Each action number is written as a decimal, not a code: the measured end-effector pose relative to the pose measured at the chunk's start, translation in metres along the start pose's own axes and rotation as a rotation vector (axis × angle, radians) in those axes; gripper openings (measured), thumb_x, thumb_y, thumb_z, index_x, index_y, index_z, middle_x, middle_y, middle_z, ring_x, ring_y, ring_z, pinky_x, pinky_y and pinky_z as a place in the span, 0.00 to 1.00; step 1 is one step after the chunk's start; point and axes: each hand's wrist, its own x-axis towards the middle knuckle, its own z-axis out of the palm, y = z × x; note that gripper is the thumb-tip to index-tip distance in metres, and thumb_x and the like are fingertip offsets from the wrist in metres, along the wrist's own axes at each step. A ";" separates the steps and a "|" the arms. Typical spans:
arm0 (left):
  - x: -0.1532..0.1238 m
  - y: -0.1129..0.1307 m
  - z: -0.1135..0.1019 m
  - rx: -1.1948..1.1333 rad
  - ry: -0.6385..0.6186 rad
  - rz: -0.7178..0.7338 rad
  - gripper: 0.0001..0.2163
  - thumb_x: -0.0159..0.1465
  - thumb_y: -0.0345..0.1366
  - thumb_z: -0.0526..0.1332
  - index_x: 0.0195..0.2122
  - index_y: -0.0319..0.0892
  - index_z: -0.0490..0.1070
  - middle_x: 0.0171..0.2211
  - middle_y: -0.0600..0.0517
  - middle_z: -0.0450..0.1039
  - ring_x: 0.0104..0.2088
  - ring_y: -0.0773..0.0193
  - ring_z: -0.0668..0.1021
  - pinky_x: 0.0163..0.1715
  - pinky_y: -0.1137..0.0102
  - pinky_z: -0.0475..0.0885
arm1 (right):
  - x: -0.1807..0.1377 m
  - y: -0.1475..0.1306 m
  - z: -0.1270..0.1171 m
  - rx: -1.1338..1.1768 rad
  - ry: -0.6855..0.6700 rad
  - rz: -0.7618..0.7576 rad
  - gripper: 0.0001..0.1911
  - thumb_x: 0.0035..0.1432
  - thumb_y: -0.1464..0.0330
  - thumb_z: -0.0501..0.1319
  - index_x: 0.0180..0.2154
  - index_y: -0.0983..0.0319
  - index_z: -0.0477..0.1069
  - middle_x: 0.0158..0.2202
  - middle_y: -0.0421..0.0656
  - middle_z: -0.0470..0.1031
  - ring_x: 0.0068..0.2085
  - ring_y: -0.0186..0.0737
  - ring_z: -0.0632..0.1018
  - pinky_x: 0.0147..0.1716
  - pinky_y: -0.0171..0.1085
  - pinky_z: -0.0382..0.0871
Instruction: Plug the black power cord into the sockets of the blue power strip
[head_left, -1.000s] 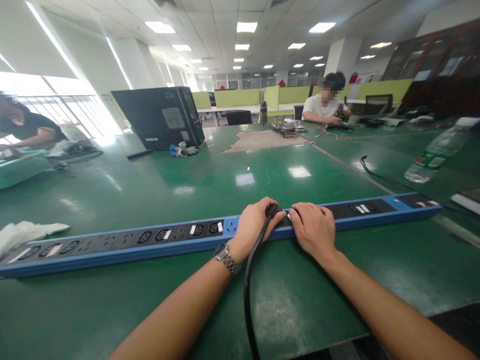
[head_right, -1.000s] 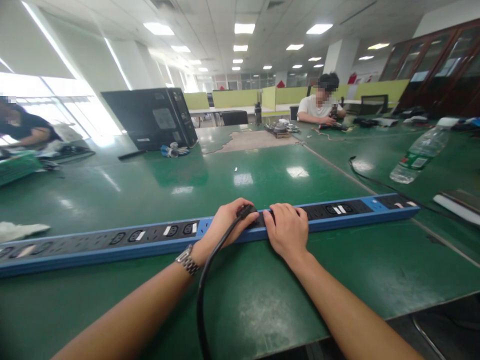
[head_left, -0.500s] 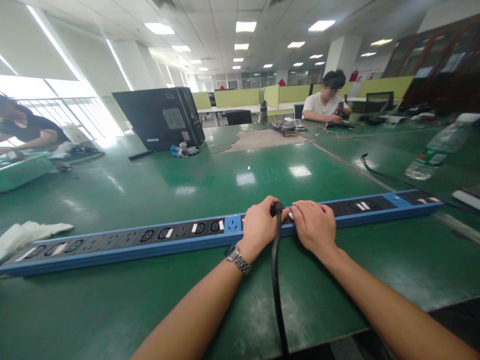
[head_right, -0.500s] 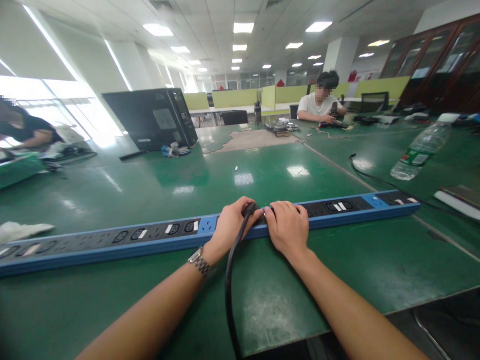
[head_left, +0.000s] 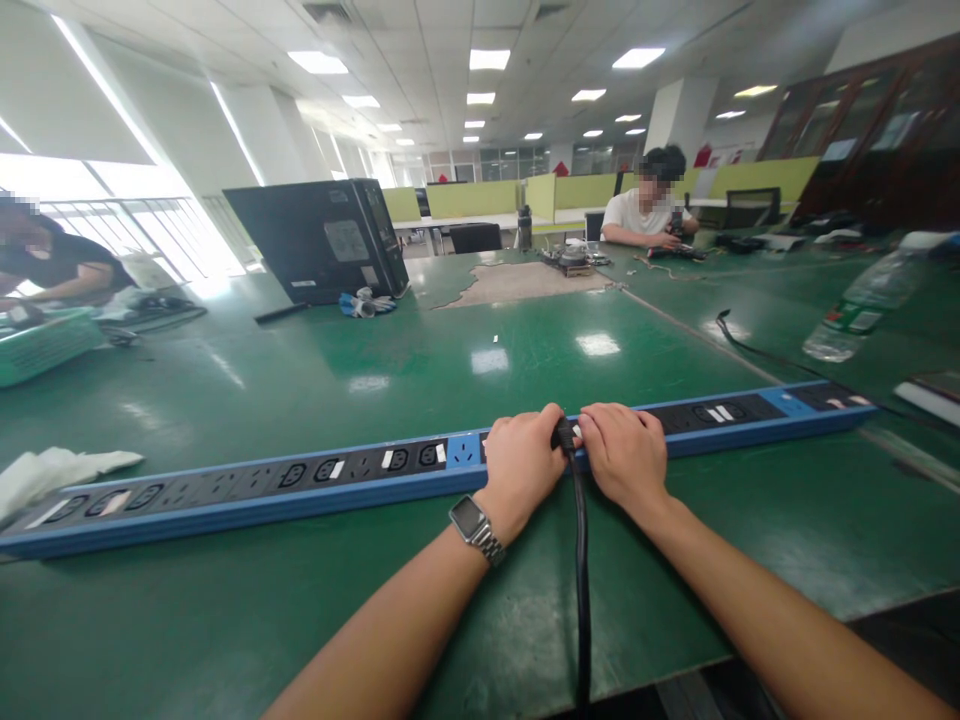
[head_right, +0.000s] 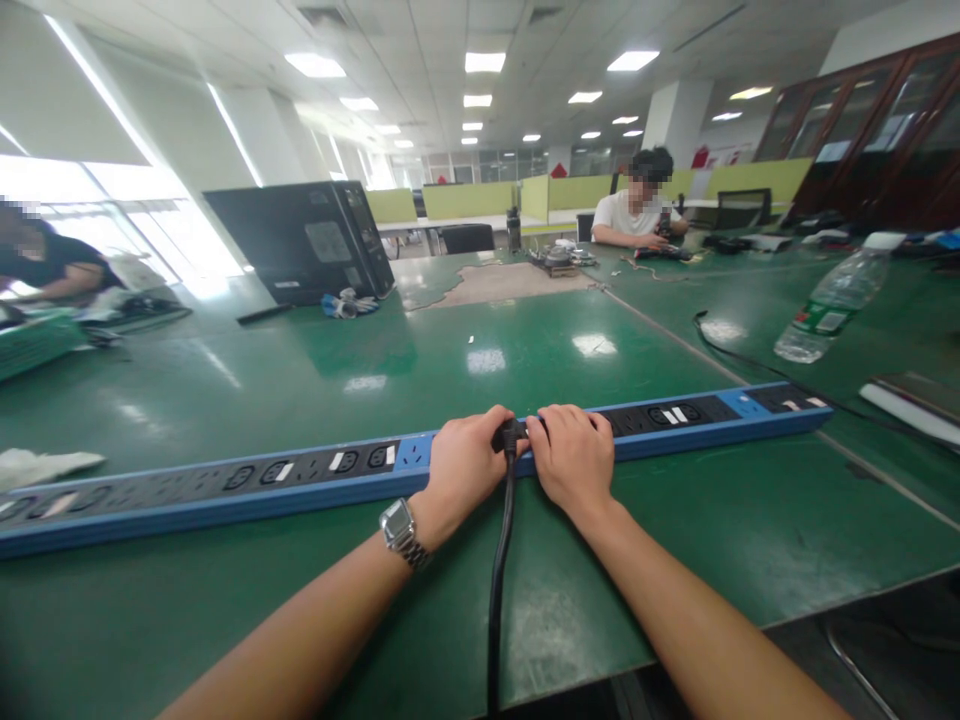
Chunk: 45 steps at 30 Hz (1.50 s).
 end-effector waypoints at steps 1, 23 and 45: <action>0.001 0.000 0.001 -0.007 0.000 0.003 0.11 0.64 0.48 0.61 0.41 0.48 0.75 0.34 0.48 0.81 0.36 0.55 0.81 0.37 0.66 0.70 | 0.000 0.000 0.000 -0.001 -0.001 0.000 0.19 0.70 0.62 0.47 0.41 0.60 0.75 0.44 0.45 0.81 0.48 0.42 0.75 0.49 0.43 0.54; -0.019 -0.080 -0.089 -0.366 0.462 -0.136 0.16 0.59 0.47 0.66 0.45 0.46 0.78 0.40 0.53 0.82 0.40 0.60 0.81 0.46 0.68 0.75 | -0.001 0.005 0.004 -0.021 0.013 0.006 0.17 0.68 0.60 0.51 0.42 0.60 0.76 0.44 0.43 0.81 0.48 0.43 0.76 0.49 0.43 0.54; -0.105 -0.175 -0.096 0.035 0.204 -0.227 0.18 0.63 0.50 0.55 0.46 0.46 0.74 0.45 0.47 0.80 0.46 0.52 0.80 0.52 0.60 0.72 | -0.002 0.006 0.005 -0.042 0.007 -0.004 0.18 0.68 0.59 0.51 0.42 0.60 0.76 0.45 0.44 0.81 0.49 0.44 0.77 0.49 0.43 0.56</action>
